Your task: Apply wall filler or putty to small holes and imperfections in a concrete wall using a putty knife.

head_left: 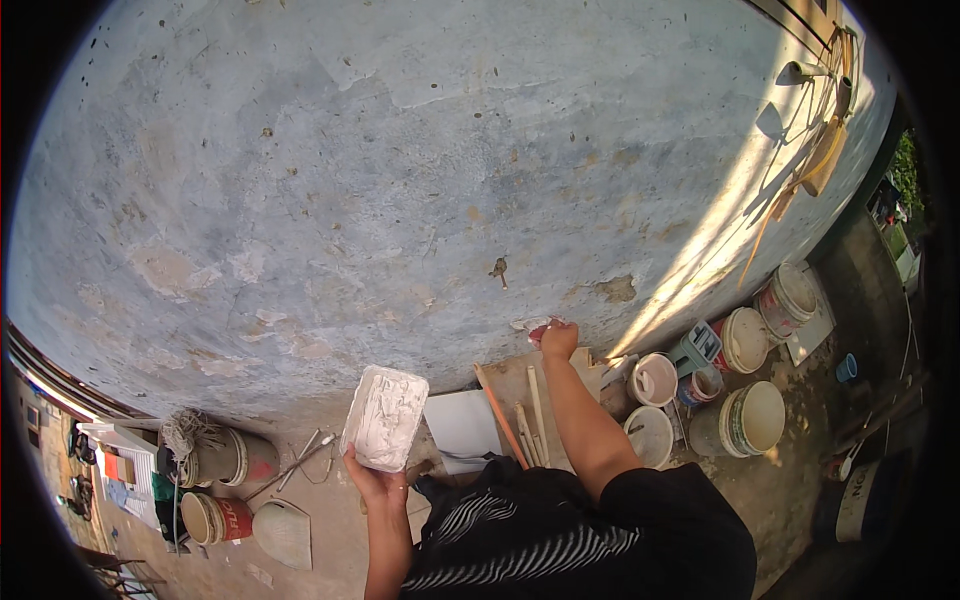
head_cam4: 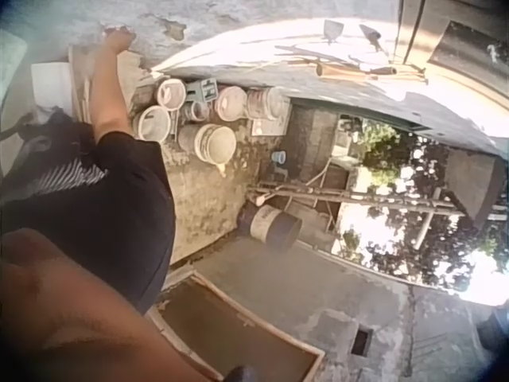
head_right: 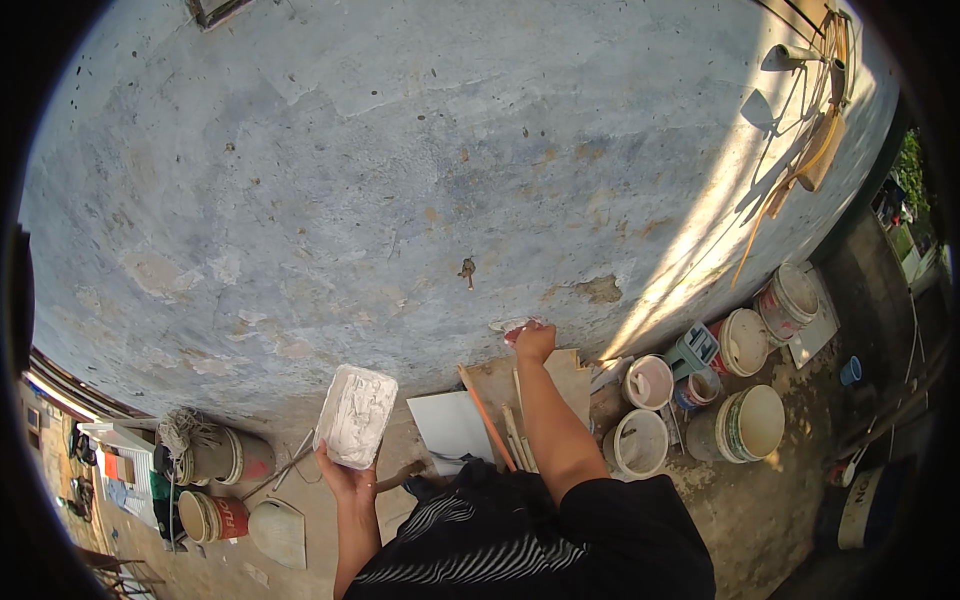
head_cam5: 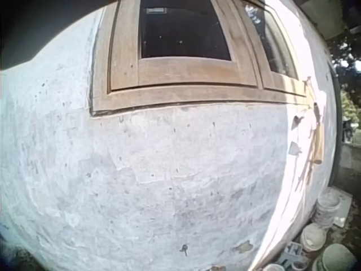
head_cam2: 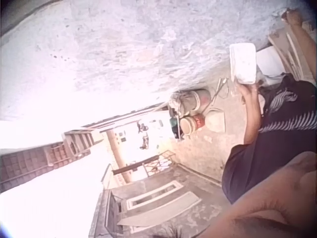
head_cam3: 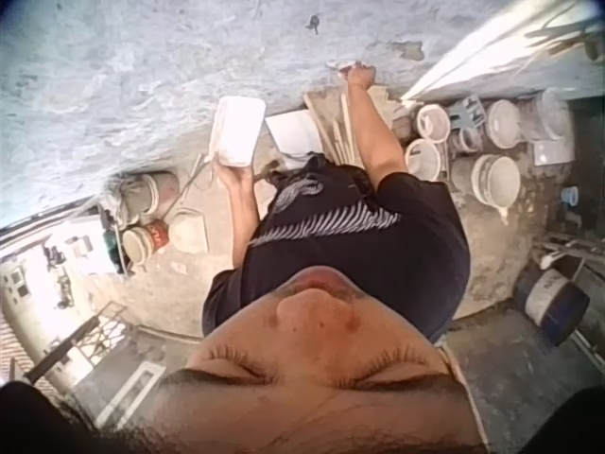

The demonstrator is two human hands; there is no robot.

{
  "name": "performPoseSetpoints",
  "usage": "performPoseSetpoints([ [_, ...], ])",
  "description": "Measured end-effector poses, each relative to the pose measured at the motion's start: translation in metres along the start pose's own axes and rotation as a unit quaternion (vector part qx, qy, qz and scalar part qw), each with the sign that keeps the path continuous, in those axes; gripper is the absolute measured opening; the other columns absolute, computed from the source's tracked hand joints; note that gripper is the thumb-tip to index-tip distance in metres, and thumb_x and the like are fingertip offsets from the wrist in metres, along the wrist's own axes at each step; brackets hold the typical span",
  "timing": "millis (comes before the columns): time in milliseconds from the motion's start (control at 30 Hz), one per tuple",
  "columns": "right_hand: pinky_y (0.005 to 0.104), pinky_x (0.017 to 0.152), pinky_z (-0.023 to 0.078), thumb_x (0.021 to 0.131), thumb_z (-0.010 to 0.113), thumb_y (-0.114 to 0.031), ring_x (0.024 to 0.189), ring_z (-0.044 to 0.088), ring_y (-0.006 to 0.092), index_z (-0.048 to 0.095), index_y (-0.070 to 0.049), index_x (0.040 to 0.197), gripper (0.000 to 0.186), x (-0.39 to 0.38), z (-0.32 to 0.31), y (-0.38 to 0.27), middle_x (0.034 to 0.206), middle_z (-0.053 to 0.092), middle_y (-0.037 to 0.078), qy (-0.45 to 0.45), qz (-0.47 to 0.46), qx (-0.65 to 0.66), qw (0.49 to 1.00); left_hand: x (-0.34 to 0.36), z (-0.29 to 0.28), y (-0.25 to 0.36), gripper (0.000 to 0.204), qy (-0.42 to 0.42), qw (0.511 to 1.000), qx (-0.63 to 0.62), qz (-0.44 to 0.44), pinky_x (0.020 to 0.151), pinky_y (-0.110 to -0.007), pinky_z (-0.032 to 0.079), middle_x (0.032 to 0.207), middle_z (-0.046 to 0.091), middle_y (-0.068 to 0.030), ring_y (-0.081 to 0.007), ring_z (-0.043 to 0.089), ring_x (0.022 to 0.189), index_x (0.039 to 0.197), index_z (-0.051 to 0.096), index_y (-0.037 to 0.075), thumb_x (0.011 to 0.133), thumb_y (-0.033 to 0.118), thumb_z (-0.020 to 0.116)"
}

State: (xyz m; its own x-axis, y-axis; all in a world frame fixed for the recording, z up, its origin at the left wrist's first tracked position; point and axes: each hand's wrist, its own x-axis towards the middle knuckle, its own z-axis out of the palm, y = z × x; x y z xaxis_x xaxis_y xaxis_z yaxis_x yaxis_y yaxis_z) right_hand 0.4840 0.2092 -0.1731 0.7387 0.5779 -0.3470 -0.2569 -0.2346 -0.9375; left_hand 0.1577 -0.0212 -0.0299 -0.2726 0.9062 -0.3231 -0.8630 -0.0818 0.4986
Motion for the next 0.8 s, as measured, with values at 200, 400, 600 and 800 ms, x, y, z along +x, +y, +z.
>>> performPoseSetpoints([
  [200,0.0364,0.044,0.058,0.092,0.06,-0.013,0.079,0.071,0.0336,0.052,0.005,0.105,0.024,-0.011,0.007,-0.008,0.096,0.067,0.021,-0.067,0.108,0.087,0.988,-0.003,-0.014,0.01,0.065,0.024,0.999,-0.033,0.025,0.107,-0.053,0.043,0.147,0.046,-0.0149,-0.0354,0.048,0.132,0.147,0.037,0.006,0.094,0.042,0.047],
  [400,0.0419,0.053,0.059,0.091,0.06,-0.012,0.089,0.069,0.038,0.049,0.006,0.111,0.028,0.029,-0.007,0.024,0.095,0.067,0.021,-0.032,-0.108,-0.126,0.986,0.007,-0.008,0.0,0.065,0.021,1.0,-0.019,-0.002,0.107,-0.052,0.043,0.147,0.046,-0.0147,-0.0349,0.049,0.131,0.147,0.037,0.006,0.094,0.042,0.046],
  [600,0.0468,0.073,0.059,0.089,0.062,-0.015,0.088,0.068,0.0399,0.049,0.003,0.112,0.032,0.009,-0.003,0.002,0.103,0.066,0.025,-0.021,0.091,0.057,0.994,0.006,-0.004,0.005,0.064,0.009,1.0,-0.017,0.003,0.108,-0.05,0.043,0.147,0.046,-0.0144,-0.0347,0.049,0.131,0.147,0.038,0.006,0.094,0.042,0.046],
  [800,0.0381,0.046,0.059,0.095,0.052,-0.01,0.07,0.07,0.0288,0.045,0.001,0.107,0.018,-0.016,0.007,0.02,0.092,0.064,0.019,-0.059,-0.066,-0.062,0.994,0.012,0.0,0.005,0.064,-0.006,1.0,-0.012,0.004,0.109,-0.05,0.042,0.147,0.047,-0.0141,-0.0345,0.049,0.131,0.147,0.037,0.006,0.095,0.042,0.045],
])
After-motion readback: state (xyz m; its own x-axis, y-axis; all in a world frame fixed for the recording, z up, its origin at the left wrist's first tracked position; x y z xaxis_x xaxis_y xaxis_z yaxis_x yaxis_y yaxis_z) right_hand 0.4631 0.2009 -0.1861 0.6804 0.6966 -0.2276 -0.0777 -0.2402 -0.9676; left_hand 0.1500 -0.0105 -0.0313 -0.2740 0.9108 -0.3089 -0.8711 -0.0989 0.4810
